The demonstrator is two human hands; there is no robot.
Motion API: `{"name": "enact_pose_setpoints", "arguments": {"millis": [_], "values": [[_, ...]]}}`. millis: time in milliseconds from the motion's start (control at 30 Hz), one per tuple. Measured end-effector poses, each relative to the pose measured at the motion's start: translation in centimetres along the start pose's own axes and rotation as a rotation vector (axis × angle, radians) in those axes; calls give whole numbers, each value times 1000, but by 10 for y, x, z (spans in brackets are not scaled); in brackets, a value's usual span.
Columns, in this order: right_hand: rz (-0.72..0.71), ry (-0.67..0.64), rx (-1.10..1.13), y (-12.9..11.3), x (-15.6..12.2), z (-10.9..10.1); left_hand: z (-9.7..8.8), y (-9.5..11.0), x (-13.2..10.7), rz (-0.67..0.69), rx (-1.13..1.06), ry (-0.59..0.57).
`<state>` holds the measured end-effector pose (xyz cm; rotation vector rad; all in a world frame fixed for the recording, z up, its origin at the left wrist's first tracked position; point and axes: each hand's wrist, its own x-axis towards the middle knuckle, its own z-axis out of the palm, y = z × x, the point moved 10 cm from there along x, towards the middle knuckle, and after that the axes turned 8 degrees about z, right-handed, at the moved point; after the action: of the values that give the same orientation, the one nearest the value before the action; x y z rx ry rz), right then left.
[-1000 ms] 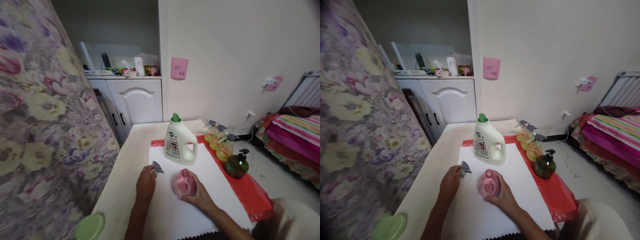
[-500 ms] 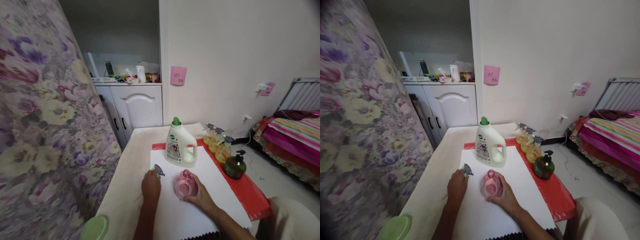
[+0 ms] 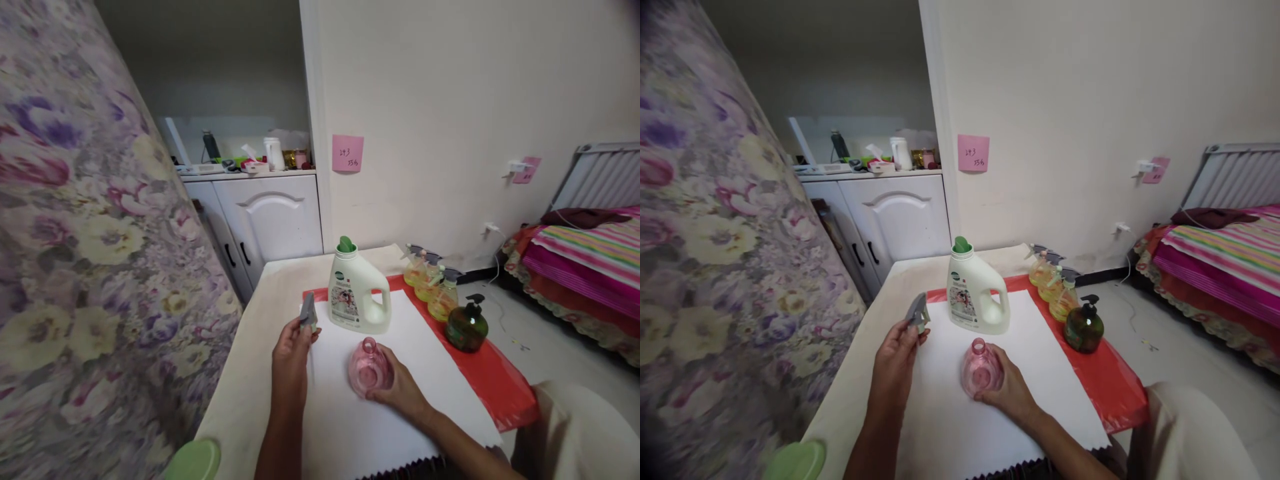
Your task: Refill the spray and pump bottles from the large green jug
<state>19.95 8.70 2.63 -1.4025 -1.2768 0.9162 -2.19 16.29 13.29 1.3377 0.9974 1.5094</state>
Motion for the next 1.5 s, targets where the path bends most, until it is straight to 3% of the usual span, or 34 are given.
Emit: {"name": "enact_pose_setpoints", "arguments": {"millis": [67,167,267,367,833,1067,1300,1500], "values": [[-8,-2,17,-2,0,0,11,16,-6,-42,-274,38],[-18,-9,43,-3,0,0,29,48,-16,-13,-433,46],[-22,-15,59,-3,1,0,41,71,-23,43,-446,54],[-20,-9,57,-4,1,-1,49,77,-28,76,-354,59],[-7,-3,61,-6,3,-3,90,22,-32,18,-212,-55],[-1,1,71,-10,2,-5,101,-13,-43,-80,-123,-219],[-17,-6,92,-11,3,-5,98,-26,-43,-34,-1,-310],[-12,-7,101,-10,2,-6,96,-23,-45,-32,-2,-337]]}}
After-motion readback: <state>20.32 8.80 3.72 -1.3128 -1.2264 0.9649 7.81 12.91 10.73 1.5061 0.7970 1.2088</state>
